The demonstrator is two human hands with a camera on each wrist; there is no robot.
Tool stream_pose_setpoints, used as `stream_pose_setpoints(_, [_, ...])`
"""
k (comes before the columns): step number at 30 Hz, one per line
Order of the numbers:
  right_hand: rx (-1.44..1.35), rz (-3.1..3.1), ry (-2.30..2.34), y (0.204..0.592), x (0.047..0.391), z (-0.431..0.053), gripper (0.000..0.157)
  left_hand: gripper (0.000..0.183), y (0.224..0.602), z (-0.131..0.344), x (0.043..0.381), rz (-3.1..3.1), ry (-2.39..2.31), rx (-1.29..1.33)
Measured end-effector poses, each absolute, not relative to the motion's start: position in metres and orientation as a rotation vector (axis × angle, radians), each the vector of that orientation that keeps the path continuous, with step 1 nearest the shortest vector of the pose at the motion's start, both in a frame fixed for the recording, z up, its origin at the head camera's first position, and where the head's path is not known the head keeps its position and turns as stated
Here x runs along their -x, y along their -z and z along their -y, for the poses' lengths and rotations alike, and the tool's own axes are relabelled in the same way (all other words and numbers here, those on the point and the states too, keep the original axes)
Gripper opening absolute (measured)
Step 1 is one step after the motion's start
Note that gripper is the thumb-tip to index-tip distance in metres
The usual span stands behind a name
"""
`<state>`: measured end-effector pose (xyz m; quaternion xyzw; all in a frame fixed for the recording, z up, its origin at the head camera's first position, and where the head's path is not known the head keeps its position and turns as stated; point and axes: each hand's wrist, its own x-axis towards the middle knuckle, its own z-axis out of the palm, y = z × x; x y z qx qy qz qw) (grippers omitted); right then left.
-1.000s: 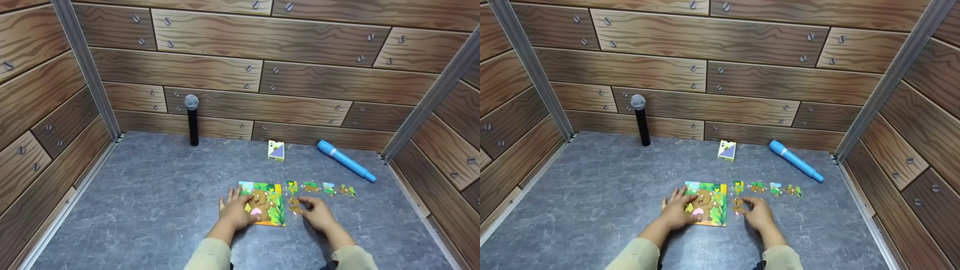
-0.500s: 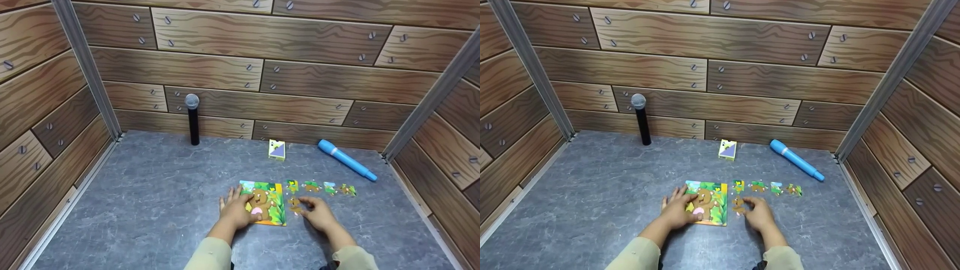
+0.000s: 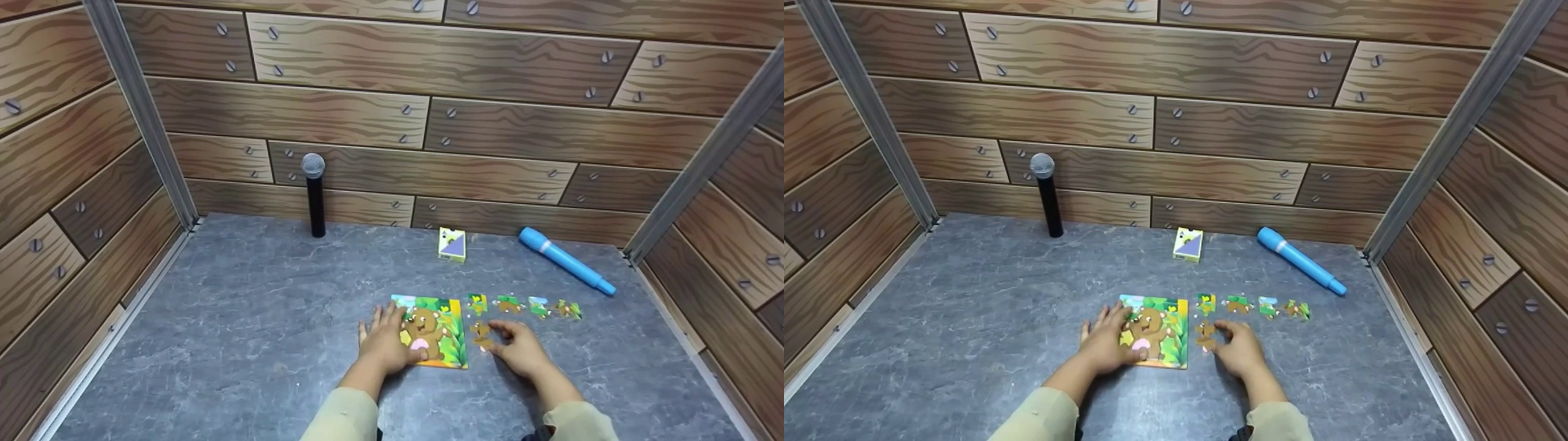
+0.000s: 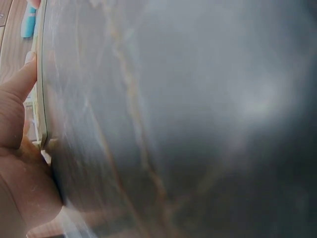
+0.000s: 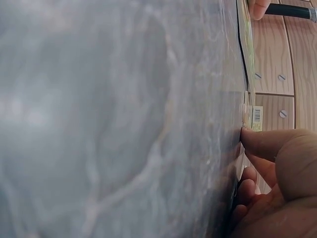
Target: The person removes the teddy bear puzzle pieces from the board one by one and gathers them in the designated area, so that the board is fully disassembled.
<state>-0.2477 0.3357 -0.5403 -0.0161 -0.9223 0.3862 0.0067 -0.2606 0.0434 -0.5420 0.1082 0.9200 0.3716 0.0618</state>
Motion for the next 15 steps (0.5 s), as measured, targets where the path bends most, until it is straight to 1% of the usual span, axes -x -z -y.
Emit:
stream_pose_setpoints(2, [0.054, 2.885, -1.213, 0.5399, 0.2477, -0.3360, 0.053, 0.104, 0.5423, -0.0440, 0.2616, -2.780, -1.119, -0.316])
stream_pose_setpoints(4, [0.057, 2.882, -1.227, 0.5394, 0.2477, -0.3362, 0.054, 0.107, 0.5421, -0.0443, 0.2621, -2.781, -1.123, -0.307])
stream_pose_setpoints(15, [0.118, 2.918, -1.249, 0.5340, 0.2466, -0.3338, 0.055, 0.110, 0.5464, -0.0449, 0.2625, -2.784, -1.120, -0.292])
